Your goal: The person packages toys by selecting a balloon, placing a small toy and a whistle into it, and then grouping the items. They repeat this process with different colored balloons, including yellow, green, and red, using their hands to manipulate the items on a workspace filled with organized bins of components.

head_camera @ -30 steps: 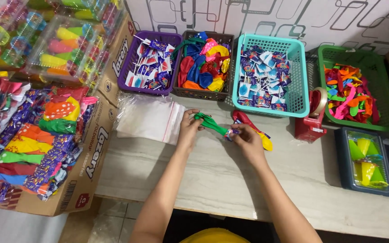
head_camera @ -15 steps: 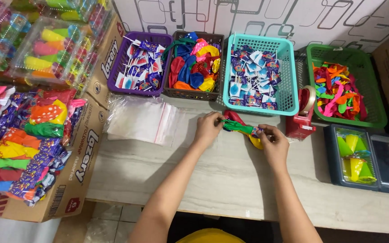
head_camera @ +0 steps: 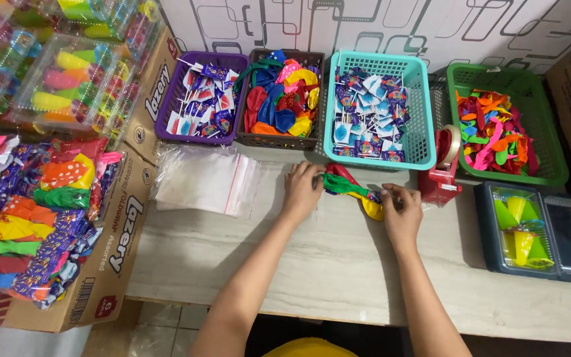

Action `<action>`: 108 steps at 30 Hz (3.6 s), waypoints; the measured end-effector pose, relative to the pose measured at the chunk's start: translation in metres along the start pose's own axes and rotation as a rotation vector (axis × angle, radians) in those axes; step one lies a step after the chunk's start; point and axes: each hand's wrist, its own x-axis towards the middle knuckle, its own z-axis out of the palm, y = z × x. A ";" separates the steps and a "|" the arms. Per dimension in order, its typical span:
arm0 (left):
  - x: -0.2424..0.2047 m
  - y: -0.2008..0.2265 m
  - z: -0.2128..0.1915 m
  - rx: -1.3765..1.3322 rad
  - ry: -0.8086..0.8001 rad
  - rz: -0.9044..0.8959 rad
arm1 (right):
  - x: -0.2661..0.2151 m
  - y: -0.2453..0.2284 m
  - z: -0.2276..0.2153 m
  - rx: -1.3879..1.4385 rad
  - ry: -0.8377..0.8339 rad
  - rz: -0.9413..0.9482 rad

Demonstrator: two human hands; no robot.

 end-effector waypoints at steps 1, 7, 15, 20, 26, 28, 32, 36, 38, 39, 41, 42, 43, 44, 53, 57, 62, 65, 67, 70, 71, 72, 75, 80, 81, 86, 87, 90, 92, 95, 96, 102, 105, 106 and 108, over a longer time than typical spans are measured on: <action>0.002 0.003 -0.005 0.000 -0.002 -0.002 | 0.000 -0.003 -0.001 -0.001 -0.001 0.002; 0.028 0.031 -0.036 -0.279 0.151 0.120 | 0.016 -0.031 -0.003 0.082 0.102 -0.139; 0.094 0.052 -0.015 -0.366 0.098 0.228 | 0.087 -0.039 0.005 0.039 0.143 -0.386; 0.123 0.069 0.002 -0.281 -0.070 0.145 | 0.137 -0.038 0.012 -0.038 -0.008 -0.241; 0.173 0.056 0.051 -0.091 -0.212 0.092 | 0.198 -0.003 0.041 -0.265 -0.168 -0.135; 0.180 0.060 0.055 -0.008 -0.240 0.114 | 0.203 -0.005 0.045 -0.297 -0.205 -0.128; 0.188 0.065 0.057 0.021 -0.336 -0.001 | 0.212 -0.014 0.053 -0.297 -0.323 0.011; 0.196 0.052 0.074 0.116 -0.456 -0.036 | 0.209 -0.022 0.055 -0.370 -0.381 -0.070; 0.196 0.055 0.072 0.134 -0.471 -0.014 | 0.207 -0.020 0.056 -0.384 -0.385 -0.086; 0.193 0.056 0.071 0.146 -0.492 -0.006 | 0.203 -0.019 0.058 -0.403 -0.402 -0.098; 0.196 0.051 0.077 0.171 -0.472 0.022 | 0.209 -0.008 0.062 -0.418 -0.421 -0.123; 0.195 0.047 0.080 0.193 -0.453 0.052 | 0.210 -0.002 0.064 -0.436 -0.438 -0.148; 0.194 0.049 0.077 0.195 -0.455 0.048 | 0.207 -0.006 0.064 -0.434 -0.441 -0.146; 0.193 0.052 0.075 0.149 -0.451 0.052 | 0.204 -0.010 0.063 -0.402 -0.434 -0.124; 0.182 0.055 0.065 0.108 -0.385 0.164 | 0.192 -0.031 0.045 -0.287 -0.438 -0.014; 0.160 0.100 -0.005 -0.135 -0.367 0.066 | 0.187 -0.034 0.037 -0.102 -0.381 0.000; 0.165 0.091 -0.008 -0.253 -0.262 0.040 | 0.169 -0.065 0.023 0.096 -0.296 -0.067; 0.158 0.087 -0.022 -0.395 -0.216 -0.014 | 0.157 -0.081 0.016 0.225 -0.269 -0.061; 0.152 0.083 -0.031 -0.469 -0.183 -0.034 | 0.151 -0.089 0.011 0.290 -0.273 -0.042; 0.137 0.076 -0.046 -0.592 -0.165 -0.034 | 0.137 -0.101 0.005 0.436 -0.301 -0.037; 0.133 0.070 -0.049 -0.645 -0.155 -0.051 | 0.132 -0.110 0.003 0.486 -0.325 -0.037; 0.129 0.064 -0.052 -0.698 -0.144 -0.069 | 0.126 -0.119 0.002 0.536 -0.350 -0.036; 0.115 0.031 -0.050 -0.817 -0.120 -0.097 | 0.112 -0.118 0.008 0.571 -0.384 -0.009; 0.084 -0.019 -0.057 -0.781 -0.059 -0.161 | 0.105 -0.061 0.044 0.439 -0.438 -0.022; 0.074 -0.028 -0.061 -0.762 -0.036 -0.184 | 0.096 -0.066 0.046 0.368 -0.445 -0.051; 0.024 -0.043 -0.084 -0.738 0.032 -0.253 | 0.044 -0.106 0.041 0.243 -0.441 -0.112; 0.017 -0.048 -0.086 -0.727 0.062 -0.250 | 0.042 -0.101 0.047 0.211 -0.424 -0.128; -0.012 -0.040 -0.099 -0.440 0.112 -0.244 | 0.025 -0.073 0.066 0.315 -0.359 -0.133; -0.019 -0.049 -0.096 -0.349 0.124 -0.243 | 0.007 -0.087 0.067 0.403 -0.380 -0.124; -0.024 -0.067 -0.085 -0.201 0.140 -0.229 | -0.008 -0.086 0.076 0.484 -0.410 -0.133; -0.024 -0.074 -0.080 -0.143 0.148 -0.212 | -0.009 -0.082 0.080 0.478 -0.417 -0.157; -0.026 -0.082 -0.059 -0.062 0.163 -0.150 | -0.020 -0.076 0.093 0.211 -0.452 -0.493; -0.029 -0.082 -0.052 0.101 0.173 -0.085 | -0.025 -0.071 0.098 0.103 -0.461 -0.541; -0.030 -0.081 -0.053 0.101 0.174 -0.085 | -0.026 -0.069 0.100 0.103 -0.461 -0.542; -0.032 -0.078 -0.052 0.271 0.161 -0.024 | -0.028 -0.066 0.102 0.057 -0.489 -0.509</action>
